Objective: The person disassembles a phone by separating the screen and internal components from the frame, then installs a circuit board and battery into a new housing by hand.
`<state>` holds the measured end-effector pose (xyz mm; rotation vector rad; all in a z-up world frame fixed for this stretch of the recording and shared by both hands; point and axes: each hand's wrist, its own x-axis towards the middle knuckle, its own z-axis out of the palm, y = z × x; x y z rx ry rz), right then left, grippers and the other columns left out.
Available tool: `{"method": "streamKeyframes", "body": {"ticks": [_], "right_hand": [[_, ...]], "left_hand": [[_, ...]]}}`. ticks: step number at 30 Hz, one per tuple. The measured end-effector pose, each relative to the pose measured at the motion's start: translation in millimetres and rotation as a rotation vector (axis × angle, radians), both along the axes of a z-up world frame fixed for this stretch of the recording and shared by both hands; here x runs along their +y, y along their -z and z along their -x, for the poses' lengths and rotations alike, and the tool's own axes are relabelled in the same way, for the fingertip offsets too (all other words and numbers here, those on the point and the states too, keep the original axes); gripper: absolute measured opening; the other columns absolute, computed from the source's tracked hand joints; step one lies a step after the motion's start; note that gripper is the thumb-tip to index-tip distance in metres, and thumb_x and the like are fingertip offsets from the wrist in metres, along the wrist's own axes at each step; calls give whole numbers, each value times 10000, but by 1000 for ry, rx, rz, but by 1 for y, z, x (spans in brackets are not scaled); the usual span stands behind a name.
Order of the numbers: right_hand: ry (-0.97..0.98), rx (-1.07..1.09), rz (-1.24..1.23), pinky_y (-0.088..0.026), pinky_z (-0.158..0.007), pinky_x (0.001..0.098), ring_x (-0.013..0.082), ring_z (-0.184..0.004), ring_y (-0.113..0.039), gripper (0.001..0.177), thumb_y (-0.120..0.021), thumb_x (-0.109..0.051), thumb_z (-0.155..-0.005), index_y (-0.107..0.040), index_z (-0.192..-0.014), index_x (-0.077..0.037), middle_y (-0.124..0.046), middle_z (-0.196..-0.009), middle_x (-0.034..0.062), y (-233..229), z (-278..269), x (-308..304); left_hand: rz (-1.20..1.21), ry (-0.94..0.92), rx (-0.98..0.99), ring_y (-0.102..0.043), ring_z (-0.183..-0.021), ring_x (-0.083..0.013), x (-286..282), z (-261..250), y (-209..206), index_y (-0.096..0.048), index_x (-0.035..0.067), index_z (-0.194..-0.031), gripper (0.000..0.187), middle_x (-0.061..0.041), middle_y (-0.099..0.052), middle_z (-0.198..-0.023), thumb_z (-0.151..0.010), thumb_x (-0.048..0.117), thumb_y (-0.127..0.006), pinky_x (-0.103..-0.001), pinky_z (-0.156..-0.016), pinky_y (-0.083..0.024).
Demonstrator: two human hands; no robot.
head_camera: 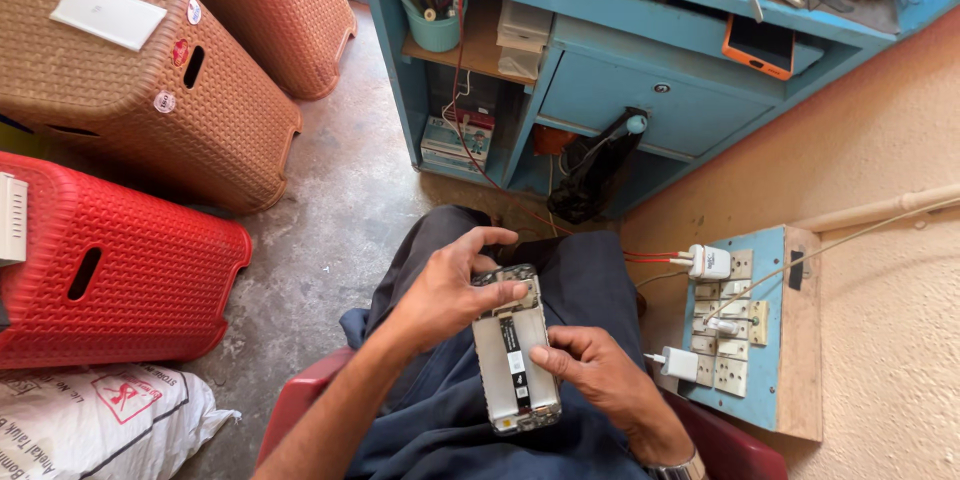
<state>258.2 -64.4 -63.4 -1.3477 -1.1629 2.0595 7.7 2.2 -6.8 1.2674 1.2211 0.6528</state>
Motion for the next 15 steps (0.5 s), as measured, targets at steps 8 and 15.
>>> {"method": "streamKeyframes", "body": {"ticks": [8, 15], "right_hand": [[175, 6, -34, -544, -723, 265, 98, -770, -671, 322, -686, -234, -951, -788, -1081, 42, -777, -859, 58, 2, 2, -1], [296, 53, -21, -542, -701, 267, 95, -744, -669, 313, -667, -248, -924, -757, -1103, -7, -774, -864, 30, 1, -3, 14]], "left_hand": [[218, -181, -473, -666, -801, -87, -19, -4, 28, -554, -10, -1410, 524, -41, -719, -872, -942, 174, -700, -239, -693, -536], [91, -125, -377, -603, -724, -52, -27, -15, 34, -490, -1, -1424, 564, -19, -681, -790, -918, 130, -703, -201, -625, -489]]}}
